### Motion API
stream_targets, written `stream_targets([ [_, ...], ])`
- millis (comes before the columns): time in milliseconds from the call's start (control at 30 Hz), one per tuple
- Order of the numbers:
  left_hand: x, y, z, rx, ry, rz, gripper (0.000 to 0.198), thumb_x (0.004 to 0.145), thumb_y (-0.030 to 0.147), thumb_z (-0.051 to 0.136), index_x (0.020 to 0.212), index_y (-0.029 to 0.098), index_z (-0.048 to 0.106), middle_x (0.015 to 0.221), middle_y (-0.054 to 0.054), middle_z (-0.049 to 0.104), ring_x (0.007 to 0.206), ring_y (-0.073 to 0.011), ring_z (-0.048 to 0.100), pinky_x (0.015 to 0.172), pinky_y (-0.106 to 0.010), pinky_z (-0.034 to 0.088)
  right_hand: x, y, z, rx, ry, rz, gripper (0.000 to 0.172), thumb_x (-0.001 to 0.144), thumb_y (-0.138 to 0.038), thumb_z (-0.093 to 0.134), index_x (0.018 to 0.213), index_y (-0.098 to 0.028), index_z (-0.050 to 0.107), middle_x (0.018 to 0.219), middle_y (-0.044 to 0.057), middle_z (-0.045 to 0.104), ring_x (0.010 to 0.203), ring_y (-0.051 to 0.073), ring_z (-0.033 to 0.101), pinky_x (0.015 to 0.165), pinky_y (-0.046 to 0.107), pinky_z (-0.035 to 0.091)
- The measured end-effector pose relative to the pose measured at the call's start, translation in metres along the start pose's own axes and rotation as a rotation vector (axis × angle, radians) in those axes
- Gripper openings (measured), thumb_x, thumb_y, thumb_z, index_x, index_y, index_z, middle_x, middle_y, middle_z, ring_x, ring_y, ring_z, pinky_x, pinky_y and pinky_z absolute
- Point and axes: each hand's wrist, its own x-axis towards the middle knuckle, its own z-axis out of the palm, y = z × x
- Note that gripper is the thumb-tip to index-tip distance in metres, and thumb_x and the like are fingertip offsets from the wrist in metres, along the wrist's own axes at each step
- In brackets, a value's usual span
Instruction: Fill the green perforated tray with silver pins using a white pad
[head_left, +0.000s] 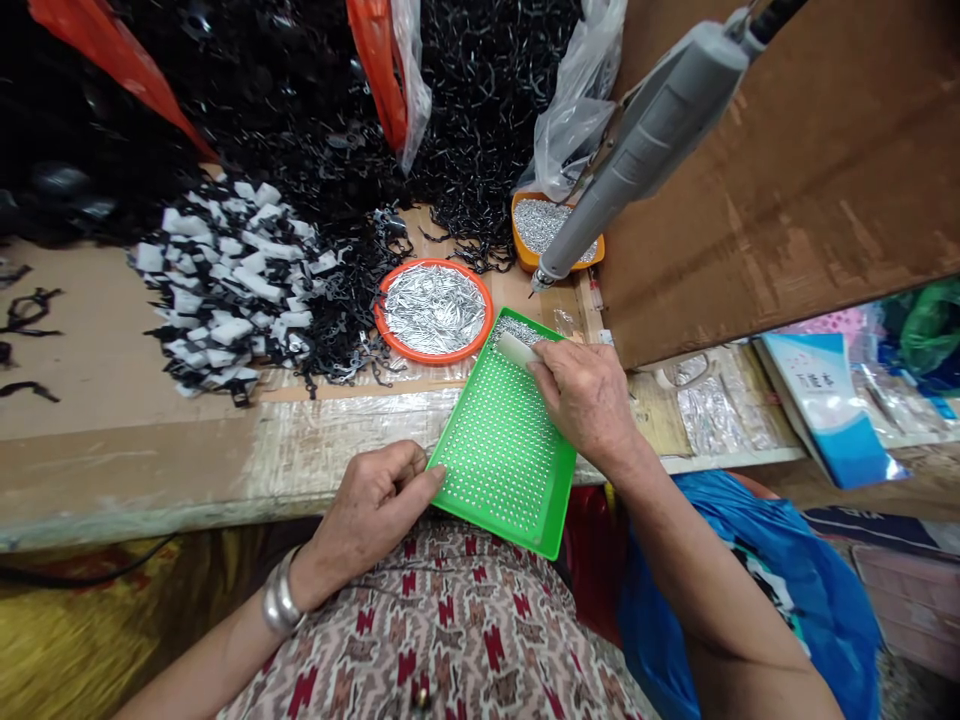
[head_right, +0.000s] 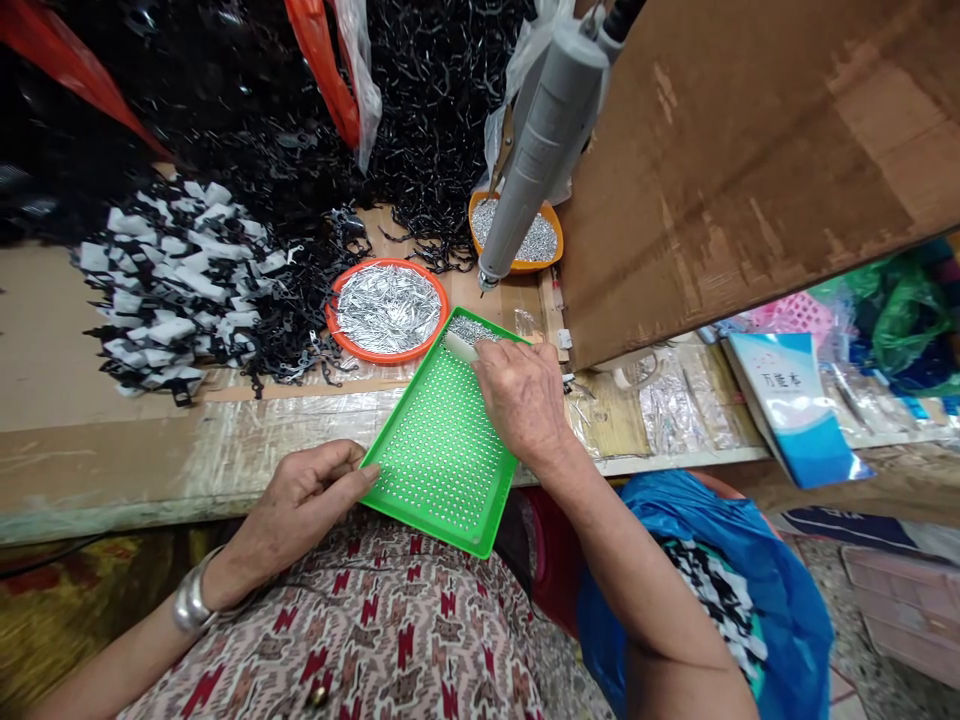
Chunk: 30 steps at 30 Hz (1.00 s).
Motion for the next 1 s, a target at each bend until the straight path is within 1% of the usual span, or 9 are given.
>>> stream_targets([
  [167,-0.001,0.0,0.0,-0.012,-0.003,-0.004,0.038,0.092,0.044,0.054,0.064,0.021,0.044,0.059,0.006,0.036,0.054,-0.0107,0.034,0.053,-0.025,0.029,-0.003,-0.003,-0.001,0.012,-0.025,-0.002,0.017,0.099,-0.022,0.053,0.093,-0.018,0.067,0.087,0.006,0.075,0.078,0.019,0.064,0.075,0.034,0.034],
  [300,0.0,0.0,0.001,-0.019,-0.006,-0.003,0.038,0.093,0.044,0.054,0.065,0.021,0.042,0.06,0.006,0.035,0.055,-0.0105,0.034,0.053,-0.025,0.029,-0.001,-0.003,0.004,0.022,-0.019,0.016,0.017,0.098,-0.019,0.053,0.09,-0.018,0.067,0.085,0.006,0.075,0.079,0.019,0.065,0.075,0.034,0.035],
  [467,0.0,-0.003,0.001,-0.019,-0.007,-0.006,0.038,0.094,0.043,0.054,0.066,0.021,0.043,0.06,0.006,0.035,0.055,-0.0104,0.034,0.054,-0.025,0.029,0.002,-0.002,0.009,0.029,-0.001,0.036,0.018,0.097,-0.018,0.052,0.091,-0.018,0.068,0.083,0.005,0.075,0.08,0.02,0.066,0.076,0.035,0.036],
  [633,0.0,-0.003,0.001,-0.024,-0.004,-0.001,0.038,0.094,0.043,0.054,0.065,0.021,0.043,0.06,0.006,0.035,0.055,-0.0107,0.034,0.053,-0.025,0.028,0.002,-0.001,0.009,0.032,0.013,0.036,0.019,0.098,-0.02,0.051,0.093,-0.017,0.07,0.086,0.007,0.076,0.08,0.02,0.066,0.076,0.035,0.037],
  [900,0.0,-0.002,0.001,-0.033,0.002,-0.005,0.038,0.092,0.043,0.055,0.064,0.021,0.043,0.059,0.006,0.035,0.055,-0.0106,0.034,0.052,-0.024,0.028,0.003,-0.006,0.009,0.044,0.02,0.036,0.017,0.1,-0.023,0.053,0.094,-0.018,0.069,0.086,0.005,0.074,0.081,0.02,0.066,0.078,0.035,0.038],
  [1000,0.0,-0.002,0.001,-0.03,0.002,-0.006,0.038,0.092,0.043,0.055,0.064,0.021,0.043,0.059,0.006,0.036,0.054,-0.0107,0.034,0.052,-0.024,0.028,0.004,-0.007,0.011,0.045,0.015,0.035,0.016,0.098,-0.022,0.054,0.094,-0.018,0.069,0.087,0.005,0.074,0.083,0.021,0.066,0.078,0.036,0.038],
])
